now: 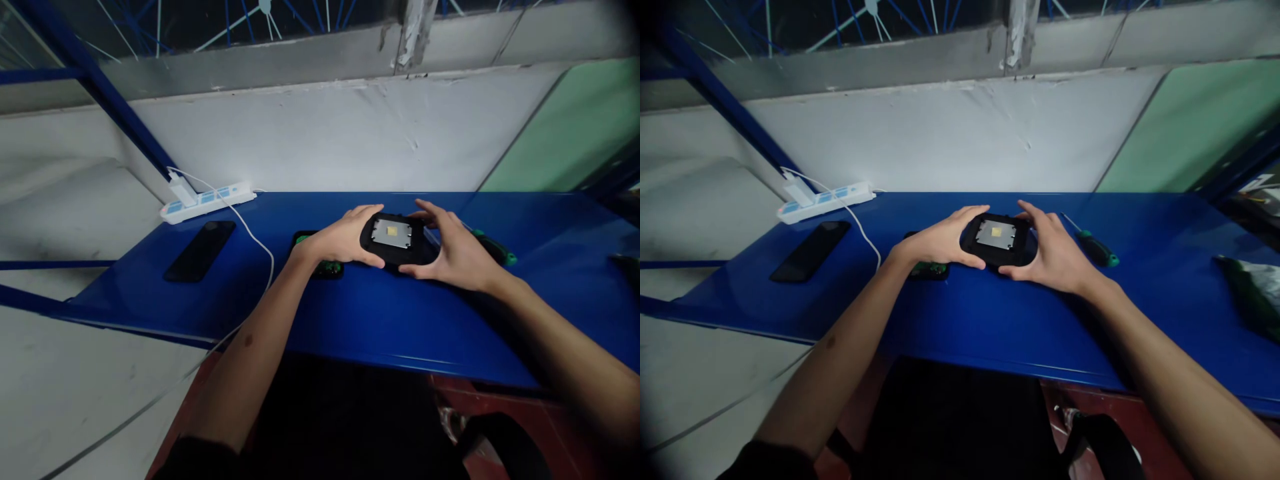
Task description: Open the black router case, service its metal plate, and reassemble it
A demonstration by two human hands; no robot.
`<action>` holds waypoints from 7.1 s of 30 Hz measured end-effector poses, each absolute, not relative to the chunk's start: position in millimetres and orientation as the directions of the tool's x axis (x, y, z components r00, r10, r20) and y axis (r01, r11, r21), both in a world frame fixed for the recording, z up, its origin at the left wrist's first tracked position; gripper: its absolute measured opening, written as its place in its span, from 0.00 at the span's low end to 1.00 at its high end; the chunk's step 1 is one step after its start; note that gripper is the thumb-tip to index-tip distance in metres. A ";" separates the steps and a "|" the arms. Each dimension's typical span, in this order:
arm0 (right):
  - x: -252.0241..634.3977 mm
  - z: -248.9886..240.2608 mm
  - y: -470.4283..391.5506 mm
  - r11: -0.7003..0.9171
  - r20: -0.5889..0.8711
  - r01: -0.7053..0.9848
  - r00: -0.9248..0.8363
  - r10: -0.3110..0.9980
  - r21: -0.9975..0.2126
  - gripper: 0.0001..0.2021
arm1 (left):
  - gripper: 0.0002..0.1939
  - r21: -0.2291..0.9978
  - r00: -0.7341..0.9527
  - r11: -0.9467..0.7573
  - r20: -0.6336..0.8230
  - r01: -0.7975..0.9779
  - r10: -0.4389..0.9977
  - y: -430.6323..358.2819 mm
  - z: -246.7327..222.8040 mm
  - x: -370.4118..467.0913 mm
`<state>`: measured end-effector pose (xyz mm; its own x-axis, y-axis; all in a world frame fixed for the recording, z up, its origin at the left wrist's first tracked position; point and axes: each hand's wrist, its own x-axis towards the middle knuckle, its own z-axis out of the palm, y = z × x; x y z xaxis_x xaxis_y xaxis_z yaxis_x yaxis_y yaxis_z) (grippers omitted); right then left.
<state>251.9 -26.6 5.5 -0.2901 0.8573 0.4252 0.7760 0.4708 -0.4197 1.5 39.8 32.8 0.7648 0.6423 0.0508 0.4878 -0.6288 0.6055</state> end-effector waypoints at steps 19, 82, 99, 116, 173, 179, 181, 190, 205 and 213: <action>273.1 -4.4 -8.4 0.181 0.378 0.960 -0.090 0.922 -0.212 0.23 | 0.57 0.466 0.751 -0.698 0.101 0.544 0.653 2.4 30.5 -1.1; 237.4 19.1 -33.3 0.586 0.690 0.439 0.116 0.715 -0.681 0.12 | 0.54 0.371 0.801 -0.762 0.074 0.531 0.594 -13.9 12.1 0.2; 225.9 23.5 -30.1 0.541 0.658 0.421 0.207 0.724 -0.728 0.10 | 0.53 0.374 0.807 -0.767 0.076 0.522 0.586 -13.4 10.9 1.1; 221.8 14.7 -32.2 0.577 0.685 0.421 0.168 0.709 -0.700 0.08 | 0.52 0.395 0.808 -0.766 0.092 0.507 0.582 -13.7 10.9 1.0; 229.6 11.2 -32.4 0.578 0.725 0.522 0.118 0.679 -0.627 0.15 | 0.53 0.367 0.809 -0.776 0.094 0.514 0.580 -11.9 8.3 0.8; 232.4 9.8 -28.9 0.607 0.746 0.514 0.103 0.658 -0.606 0.16 | 0.53 0.391 0.813 -0.764 0.064 0.513 0.579 -11.9 10.7 0.4; 231.3 10.2 -29.5 0.610 0.752 0.512 0.114 0.649 -0.604 0.14 | 0.53 0.390 0.813 -0.763 0.057 0.516 0.579 -12.2 11.1 0.5; 228.0 11.6 -38.1 0.596 0.710 0.476 0.091 0.698 -0.647 0.12 | 0.53 0.378 0.812 -0.763 0.047 0.525 0.582 -13.4 13.1 1.3; 227.9 13.7 -37.4 0.588 0.695 0.480 0.063 0.717 -0.651 0.14 | 0.53 0.378 0.814 -0.768 0.058 0.517 0.578 -12.5 11.8 0.8; 227.0 13.6 -37.4 0.567 0.693 0.517 0.075 0.717 -0.641 0.15 | 0.53 0.370 0.810 -0.773 0.086 0.515 0.580 -12.3 10.3 1.0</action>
